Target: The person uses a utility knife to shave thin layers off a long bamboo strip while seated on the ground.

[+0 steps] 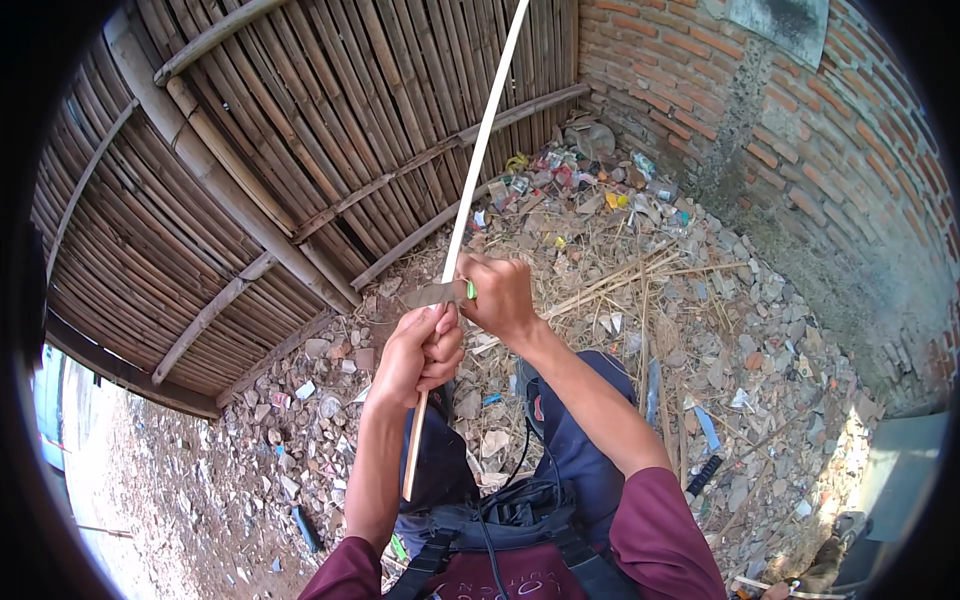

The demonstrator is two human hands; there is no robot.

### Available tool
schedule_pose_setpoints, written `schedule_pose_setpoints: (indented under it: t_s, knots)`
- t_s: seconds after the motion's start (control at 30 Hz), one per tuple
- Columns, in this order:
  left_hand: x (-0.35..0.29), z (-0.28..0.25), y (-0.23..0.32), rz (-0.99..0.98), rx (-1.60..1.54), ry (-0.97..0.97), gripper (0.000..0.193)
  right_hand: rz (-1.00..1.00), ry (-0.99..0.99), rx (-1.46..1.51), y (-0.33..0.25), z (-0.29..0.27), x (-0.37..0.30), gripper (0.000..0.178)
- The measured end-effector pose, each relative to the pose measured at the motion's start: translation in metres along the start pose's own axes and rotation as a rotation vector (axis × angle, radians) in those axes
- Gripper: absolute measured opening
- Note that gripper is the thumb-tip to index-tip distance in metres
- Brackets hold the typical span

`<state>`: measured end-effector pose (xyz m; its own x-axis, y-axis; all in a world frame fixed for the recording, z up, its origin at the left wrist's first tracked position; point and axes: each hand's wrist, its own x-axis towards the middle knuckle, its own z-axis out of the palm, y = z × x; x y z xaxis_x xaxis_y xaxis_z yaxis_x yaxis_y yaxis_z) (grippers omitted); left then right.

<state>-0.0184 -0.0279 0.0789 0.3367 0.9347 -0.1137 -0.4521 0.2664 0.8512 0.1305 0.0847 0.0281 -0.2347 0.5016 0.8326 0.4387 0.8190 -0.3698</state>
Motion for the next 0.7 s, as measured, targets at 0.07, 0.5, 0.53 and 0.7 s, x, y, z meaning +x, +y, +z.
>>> schedule_pose_setpoints:
  t_s: [0.07,0.5,0.53,0.7]
  knots:
    - [-0.002,0.001,0.002,-0.008,-0.042,0.001,0.036,0.029,-0.026,0.041,-0.004,0.000,0.000,0.011]
    - [-0.007,0.004,-0.011,0.062,0.012,-0.002,0.039,0.013,0.060,0.005,-0.005,0.002,0.002,0.005]
    - [-0.008,0.004,-0.012,0.056,0.015,-0.002,0.040,0.012,0.064,-0.013,-0.003,0.002,0.003,0.004]
    - [-0.015,0.003,-0.026,-0.006,0.052,-0.053,0.045,0.074,0.169,-0.105,0.022,-0.013,0.020,0.009]
